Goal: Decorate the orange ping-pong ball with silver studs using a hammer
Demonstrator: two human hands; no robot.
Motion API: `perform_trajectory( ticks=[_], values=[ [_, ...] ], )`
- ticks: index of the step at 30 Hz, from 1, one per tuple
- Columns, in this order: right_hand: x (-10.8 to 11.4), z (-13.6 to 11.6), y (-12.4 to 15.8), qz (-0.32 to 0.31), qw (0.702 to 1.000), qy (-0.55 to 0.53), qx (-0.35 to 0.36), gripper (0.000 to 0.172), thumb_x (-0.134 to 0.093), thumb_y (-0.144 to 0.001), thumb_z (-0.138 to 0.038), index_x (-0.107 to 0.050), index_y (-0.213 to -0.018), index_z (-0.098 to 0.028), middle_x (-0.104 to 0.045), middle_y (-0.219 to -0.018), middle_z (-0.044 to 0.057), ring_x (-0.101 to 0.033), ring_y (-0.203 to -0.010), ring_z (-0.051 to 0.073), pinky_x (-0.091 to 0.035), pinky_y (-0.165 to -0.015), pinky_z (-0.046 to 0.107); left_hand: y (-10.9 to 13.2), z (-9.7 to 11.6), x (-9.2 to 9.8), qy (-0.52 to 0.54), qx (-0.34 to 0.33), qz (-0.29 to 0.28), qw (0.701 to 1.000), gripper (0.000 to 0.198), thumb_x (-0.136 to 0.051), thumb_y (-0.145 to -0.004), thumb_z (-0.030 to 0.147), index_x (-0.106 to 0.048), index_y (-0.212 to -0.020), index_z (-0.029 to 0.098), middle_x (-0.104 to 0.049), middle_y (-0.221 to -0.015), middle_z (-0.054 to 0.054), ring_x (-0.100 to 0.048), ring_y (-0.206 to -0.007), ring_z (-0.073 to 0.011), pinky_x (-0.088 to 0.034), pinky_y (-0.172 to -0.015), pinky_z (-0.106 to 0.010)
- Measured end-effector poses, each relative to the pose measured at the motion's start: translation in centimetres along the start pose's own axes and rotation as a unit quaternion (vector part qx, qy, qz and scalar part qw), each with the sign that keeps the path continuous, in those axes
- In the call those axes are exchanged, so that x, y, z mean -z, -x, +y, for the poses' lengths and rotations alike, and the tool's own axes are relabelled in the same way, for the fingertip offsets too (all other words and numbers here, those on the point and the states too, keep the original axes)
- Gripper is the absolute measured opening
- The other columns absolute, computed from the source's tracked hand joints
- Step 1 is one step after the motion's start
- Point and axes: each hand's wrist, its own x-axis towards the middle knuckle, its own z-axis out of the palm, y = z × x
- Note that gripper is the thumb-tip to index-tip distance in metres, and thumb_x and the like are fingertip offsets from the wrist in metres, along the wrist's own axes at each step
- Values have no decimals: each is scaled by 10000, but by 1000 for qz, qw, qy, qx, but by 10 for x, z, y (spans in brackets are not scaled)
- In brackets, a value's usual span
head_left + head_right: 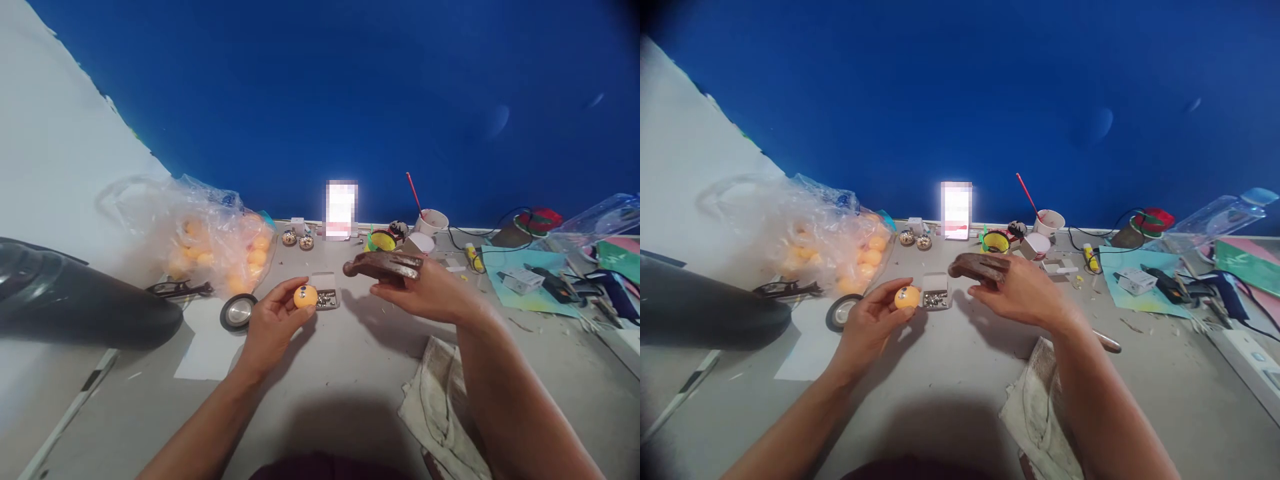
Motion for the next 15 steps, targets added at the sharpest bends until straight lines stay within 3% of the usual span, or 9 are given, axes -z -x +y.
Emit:
perform_trajectory(
  ticks=[4,8,11,15],
  values=[
    [-7,23,-6,-121,985,96,-73,205,-611,-864,-269,-695,-1039,-204,-738,-1005,91,-658,-885,235,-418,-698,288,-3,3,4,202,99,-75,971,428,-796,-716,198,-715,-1135,166,-725,-1159,-127,-652,-778,-146,-530,-691,-264],
    [-31,30,-20,-173,967,167,-90,132,-612,-793,-197,-649,-920,-189,-721,-936,109,-642,-841,243,-290,-591,286,-4,6,9,324,150,-106,928,357,-726,-782,202,-725,-1130,124,-712,-968,-106,-616,-724,-142,-518,-621,-241],
    [-43,31,-25,-189,962,175,-91,150,-641,-757,-195,-639,-907,-190,-718,-936,105,-644,-867,248,-255,-572,289,-5,6,11,368,170,-115,907,325,-650,-847,190,-707,-1158,116,-698,-904,-105,-568,-651,-120,-488,-561,-223],
    [-48,32,-25,-228,956,150,-109,235,-716,-683,-182,-651,-909,-190,-721,-914,83,-655,-844,238,-259,-556,280,-7,7,12,366,185,-102,906,262,-614,-871,222,-720,-1088,120,-701,-1023,-140,-578,-704,-139,-491,-578,-240]
  ],
)
